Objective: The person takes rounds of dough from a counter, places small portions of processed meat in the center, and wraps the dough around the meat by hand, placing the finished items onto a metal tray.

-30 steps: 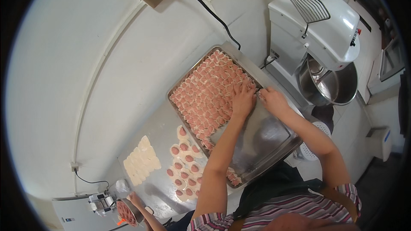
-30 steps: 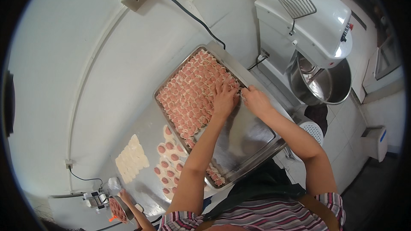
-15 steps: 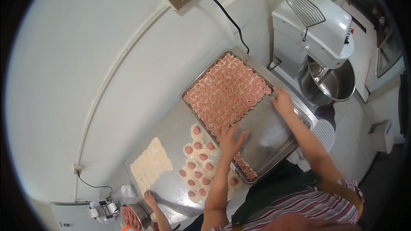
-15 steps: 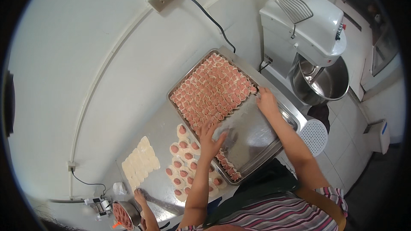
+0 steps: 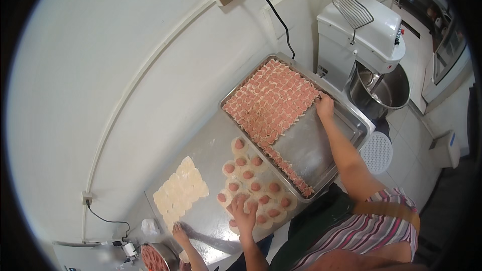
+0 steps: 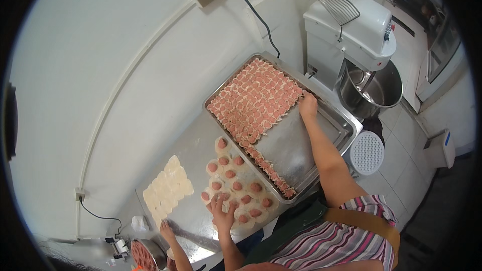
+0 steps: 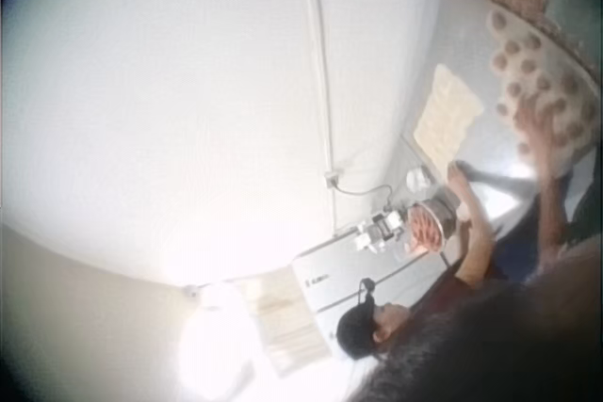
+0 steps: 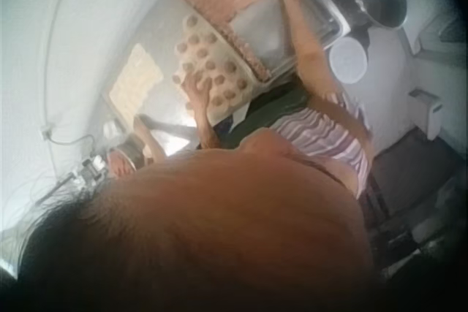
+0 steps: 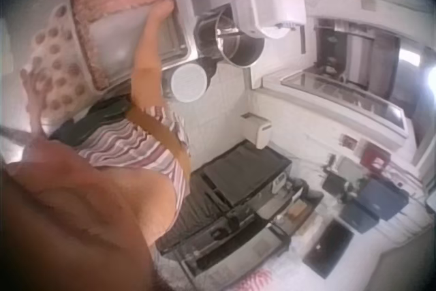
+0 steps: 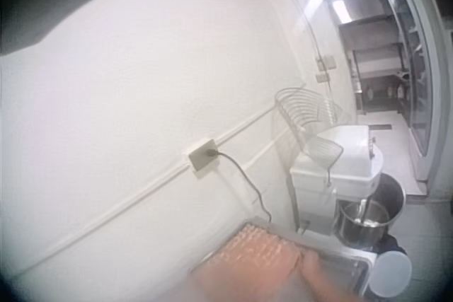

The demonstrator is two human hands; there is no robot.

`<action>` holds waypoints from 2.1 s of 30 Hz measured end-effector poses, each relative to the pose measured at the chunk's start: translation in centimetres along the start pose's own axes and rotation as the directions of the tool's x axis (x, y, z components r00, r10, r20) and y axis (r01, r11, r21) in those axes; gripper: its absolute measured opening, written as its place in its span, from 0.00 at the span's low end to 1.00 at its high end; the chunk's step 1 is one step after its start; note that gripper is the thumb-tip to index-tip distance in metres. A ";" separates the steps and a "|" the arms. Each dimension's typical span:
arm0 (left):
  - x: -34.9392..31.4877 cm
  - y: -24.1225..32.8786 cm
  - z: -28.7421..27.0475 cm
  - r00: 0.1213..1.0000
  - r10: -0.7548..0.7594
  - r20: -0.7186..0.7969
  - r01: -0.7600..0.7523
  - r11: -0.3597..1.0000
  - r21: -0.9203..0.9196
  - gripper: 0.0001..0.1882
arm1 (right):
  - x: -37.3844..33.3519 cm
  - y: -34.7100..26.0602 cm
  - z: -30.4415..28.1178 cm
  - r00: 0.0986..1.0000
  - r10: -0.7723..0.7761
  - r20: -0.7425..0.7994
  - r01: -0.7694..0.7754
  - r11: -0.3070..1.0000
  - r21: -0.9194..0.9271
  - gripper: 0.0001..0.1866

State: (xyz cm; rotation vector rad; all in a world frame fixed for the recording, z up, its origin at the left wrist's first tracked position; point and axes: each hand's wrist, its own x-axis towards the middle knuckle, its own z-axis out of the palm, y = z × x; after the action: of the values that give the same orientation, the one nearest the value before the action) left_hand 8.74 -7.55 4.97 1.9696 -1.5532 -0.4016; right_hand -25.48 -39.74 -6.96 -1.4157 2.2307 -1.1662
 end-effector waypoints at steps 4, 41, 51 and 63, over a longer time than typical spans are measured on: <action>-2.3 -0.1 -1.1 0.996 -0.078 0.048 0.076 0.996 0.037 0.20 | -1.1 -0.4 -2.1 0.999 -0.028 0.027 0.026 0.998 0.061 0.17; -9.3 13.9 4.7 0.924 -0.382 -0.002 0.368 0.888 0.276 0.21 | 5.1 4.0 -5.2 0.095 -0.720 0.688 0.834 0.435 0.340 0.12; -10.5 14.6 5.1 0.905 -0.426 0.015 0.402 0.864 0.302 0.20 | 6.2 -0.4 -3.5 0.106 -0.668 0.737 0.702 0.575 0.420 0.16; -12.7 14.4 5.9 0.897 -0.440 0.038 0.420 0.877 0.232 0.18 | 4.1 -1.1 0.1 -0.075 -0.730 0.679 0.682 0.459 0.569 0.17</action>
State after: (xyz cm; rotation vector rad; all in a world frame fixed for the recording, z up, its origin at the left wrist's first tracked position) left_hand -9.23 0.97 7.63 2.5118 -1.2396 -0.5210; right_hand -26.68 -43.46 -5.40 -2.4939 0.5170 -0.2790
